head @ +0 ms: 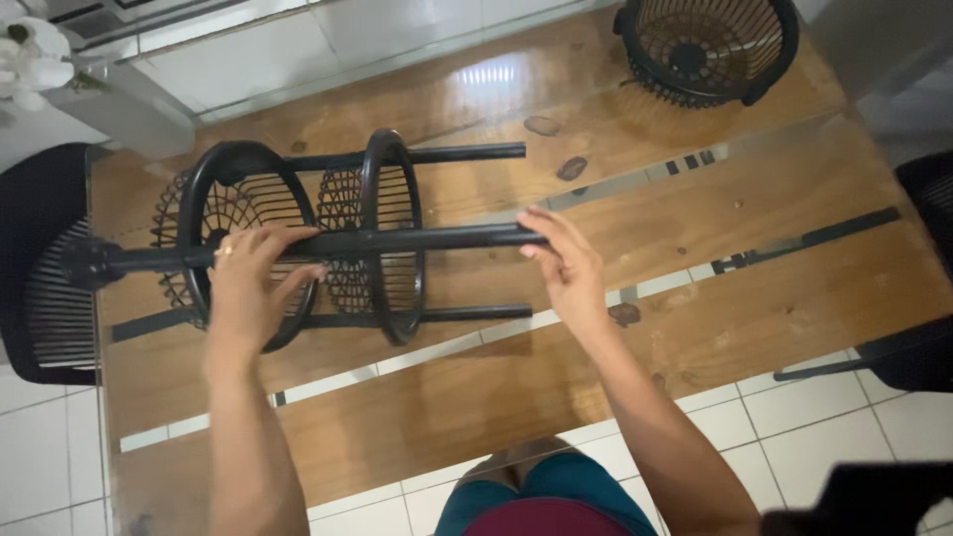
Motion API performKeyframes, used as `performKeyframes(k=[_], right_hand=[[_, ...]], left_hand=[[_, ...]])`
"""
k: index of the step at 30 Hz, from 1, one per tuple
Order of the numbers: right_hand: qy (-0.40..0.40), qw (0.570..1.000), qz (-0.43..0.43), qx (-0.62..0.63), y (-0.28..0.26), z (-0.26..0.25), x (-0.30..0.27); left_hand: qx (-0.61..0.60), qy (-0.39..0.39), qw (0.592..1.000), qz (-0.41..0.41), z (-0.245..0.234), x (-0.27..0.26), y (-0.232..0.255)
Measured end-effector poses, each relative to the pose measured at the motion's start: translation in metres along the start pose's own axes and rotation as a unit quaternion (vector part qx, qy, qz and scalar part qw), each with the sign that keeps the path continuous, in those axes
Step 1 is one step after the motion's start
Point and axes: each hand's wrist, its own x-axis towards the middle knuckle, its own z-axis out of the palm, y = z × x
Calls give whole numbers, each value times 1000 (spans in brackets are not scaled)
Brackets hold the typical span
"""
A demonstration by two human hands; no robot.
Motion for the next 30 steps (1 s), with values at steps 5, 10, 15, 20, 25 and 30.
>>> performKeyframes(k=[5,10,15,20,25,30], right_hand=[[22,979,-17,-203,-18,-12,19],[-51,917,0,-396,-59,-2,-8],[-116,912,0,-394,-58,52,-13],[-94,911,1,-402,-50,63,-15],[-98,904,32,-415,-38,60,-26],[-35,924,37,-379,-20,-27,-31]], left_hand=[[-25,54,997,47,21,-3,17],[-33,73,995,50,30,-6,30],[-38,86,995,38,35,-5,33],[-57,94,993,41,37,-7,30],[-56,92,994,36,38,-7,31],[-58,104,992,52,40,-11,28]])
